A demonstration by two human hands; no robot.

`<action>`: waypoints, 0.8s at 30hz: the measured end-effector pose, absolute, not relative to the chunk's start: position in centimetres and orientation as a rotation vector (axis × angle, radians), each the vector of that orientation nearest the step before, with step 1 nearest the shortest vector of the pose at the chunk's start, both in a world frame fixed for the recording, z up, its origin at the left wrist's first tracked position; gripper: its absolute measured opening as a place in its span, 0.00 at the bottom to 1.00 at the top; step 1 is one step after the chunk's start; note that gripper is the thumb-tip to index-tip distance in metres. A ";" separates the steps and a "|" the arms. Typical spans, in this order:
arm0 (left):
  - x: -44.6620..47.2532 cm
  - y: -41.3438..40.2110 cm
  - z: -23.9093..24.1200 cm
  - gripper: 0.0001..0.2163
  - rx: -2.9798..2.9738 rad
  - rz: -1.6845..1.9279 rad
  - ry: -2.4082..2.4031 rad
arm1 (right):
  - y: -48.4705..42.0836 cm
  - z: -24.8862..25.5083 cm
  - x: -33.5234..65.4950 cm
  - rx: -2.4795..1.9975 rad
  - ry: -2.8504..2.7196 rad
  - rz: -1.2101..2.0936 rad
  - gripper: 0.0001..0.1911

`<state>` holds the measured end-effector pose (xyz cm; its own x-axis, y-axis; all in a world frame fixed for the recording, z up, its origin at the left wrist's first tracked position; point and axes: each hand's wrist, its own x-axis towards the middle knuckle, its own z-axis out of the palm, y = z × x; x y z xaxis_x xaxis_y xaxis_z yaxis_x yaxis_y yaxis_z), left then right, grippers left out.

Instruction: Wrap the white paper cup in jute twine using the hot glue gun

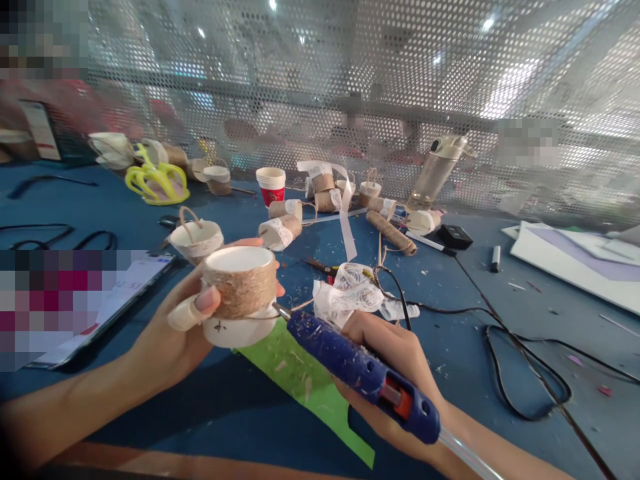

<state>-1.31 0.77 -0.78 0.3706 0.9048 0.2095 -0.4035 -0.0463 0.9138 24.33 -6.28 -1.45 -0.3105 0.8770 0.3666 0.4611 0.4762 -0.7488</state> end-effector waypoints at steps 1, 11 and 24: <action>-1.3 0.8 -0.8 0.26 1.173 1.145 0.553 | -6.3 -1.5 24.3 -1.107 -1.943 0.678 0.08; -1.2 0.2 -1.0 0.25 1.132 1.101 0.557 | -6.7 -2.1 24.4 -1.151 -1.934 0.670 0.13; -1.2 0.3 -1.0 0.26 1.167 1.086 0.574 | -6.9 -2.0 24.3 -1.141 -1.988 0.593 0.15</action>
